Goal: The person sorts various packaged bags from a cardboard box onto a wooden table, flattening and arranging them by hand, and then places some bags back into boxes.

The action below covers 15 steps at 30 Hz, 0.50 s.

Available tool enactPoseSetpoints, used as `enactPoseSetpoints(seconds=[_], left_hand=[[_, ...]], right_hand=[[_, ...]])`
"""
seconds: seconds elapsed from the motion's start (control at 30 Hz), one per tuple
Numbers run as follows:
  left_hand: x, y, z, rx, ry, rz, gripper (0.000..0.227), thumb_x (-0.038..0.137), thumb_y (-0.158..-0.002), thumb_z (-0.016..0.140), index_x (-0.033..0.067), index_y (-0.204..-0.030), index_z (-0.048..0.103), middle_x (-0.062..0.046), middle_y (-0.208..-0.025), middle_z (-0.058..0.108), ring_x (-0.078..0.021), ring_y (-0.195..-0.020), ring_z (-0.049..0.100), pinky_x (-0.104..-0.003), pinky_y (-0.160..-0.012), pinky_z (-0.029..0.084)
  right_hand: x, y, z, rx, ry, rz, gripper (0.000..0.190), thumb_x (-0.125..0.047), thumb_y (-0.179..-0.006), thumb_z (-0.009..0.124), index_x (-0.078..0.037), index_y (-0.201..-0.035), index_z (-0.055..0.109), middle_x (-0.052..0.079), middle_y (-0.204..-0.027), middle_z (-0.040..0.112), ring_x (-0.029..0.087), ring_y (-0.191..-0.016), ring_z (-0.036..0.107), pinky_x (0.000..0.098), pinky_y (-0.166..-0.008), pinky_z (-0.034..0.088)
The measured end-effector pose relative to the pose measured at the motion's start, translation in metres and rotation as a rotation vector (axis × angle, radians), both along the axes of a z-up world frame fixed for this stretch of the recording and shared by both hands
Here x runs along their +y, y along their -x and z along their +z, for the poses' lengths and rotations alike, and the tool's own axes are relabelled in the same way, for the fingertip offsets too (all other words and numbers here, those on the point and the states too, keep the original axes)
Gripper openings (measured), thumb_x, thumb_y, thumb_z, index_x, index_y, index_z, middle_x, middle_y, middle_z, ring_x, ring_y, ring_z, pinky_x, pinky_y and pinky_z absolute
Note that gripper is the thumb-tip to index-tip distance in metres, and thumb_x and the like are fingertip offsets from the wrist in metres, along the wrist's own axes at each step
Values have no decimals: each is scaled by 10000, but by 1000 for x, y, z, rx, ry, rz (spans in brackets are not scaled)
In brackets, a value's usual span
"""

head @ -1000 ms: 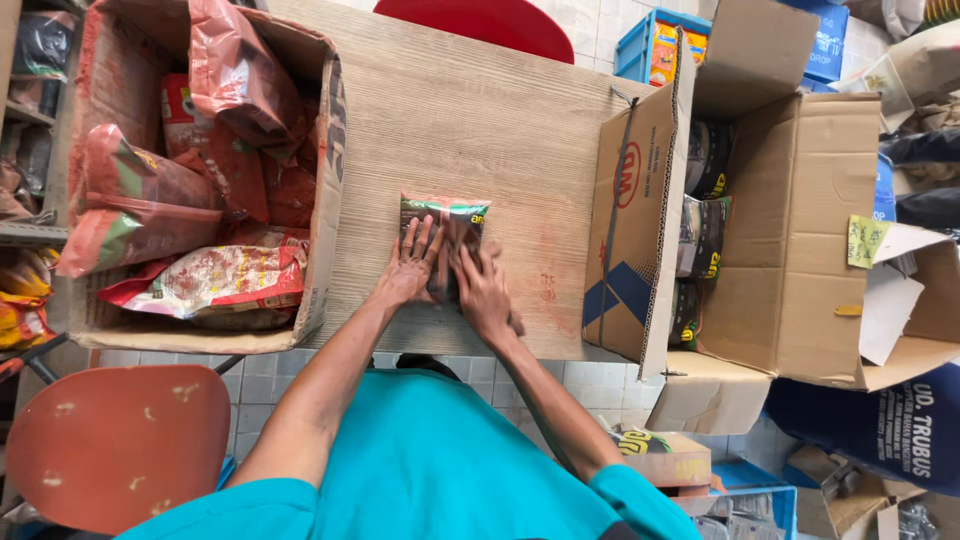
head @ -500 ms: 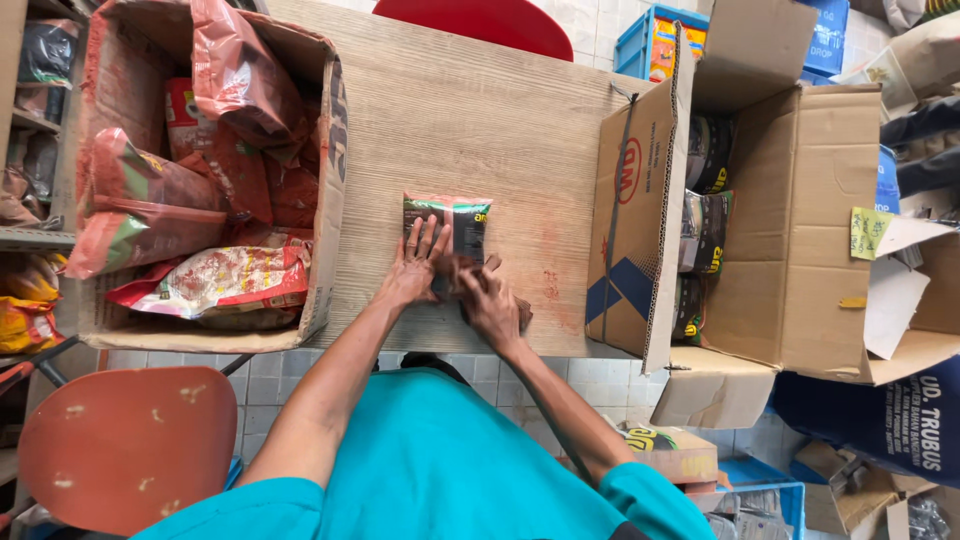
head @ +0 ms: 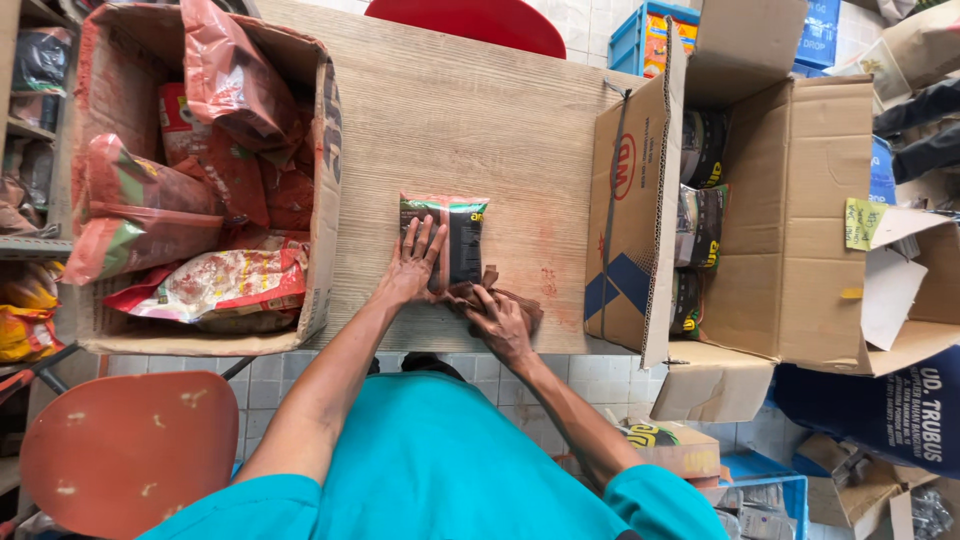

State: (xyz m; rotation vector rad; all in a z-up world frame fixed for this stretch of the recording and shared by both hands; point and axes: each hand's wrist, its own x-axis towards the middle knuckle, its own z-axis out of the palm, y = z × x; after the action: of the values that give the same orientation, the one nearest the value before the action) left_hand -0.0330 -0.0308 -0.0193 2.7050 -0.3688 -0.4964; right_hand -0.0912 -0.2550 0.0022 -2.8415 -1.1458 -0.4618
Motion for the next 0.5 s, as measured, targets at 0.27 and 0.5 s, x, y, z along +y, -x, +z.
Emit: enactPoseSetpoints(seconds=[0.27, 0.5], left_hand=[[9, -2, 0, 23, 5, -17, 1517, 527, -478, 886, 214, -1582, -106, -123, -1635, -155, -388, -1491, -136, -583, -1176, 207], [4, -2, 2, -25, -77, -55, 1305, 508, -443, 895, 130, -1519, 262, -163, -1647, -96, -405, -1503, -86, -570, -1176, 227]], right_hand=[[-41, -29, 19, 316, -263, -462, 342, -237, -899, 629, -348, -1222, 623, -15, -1212, 537, 233, -1031, 613, 350, -823, 558], [77, -25, 29, -71, -99, -426, 304, -435, -923, 561, -218, -1104, 673, 23, -1309, 586, 255, -848, 622, 366, -661, 546]])
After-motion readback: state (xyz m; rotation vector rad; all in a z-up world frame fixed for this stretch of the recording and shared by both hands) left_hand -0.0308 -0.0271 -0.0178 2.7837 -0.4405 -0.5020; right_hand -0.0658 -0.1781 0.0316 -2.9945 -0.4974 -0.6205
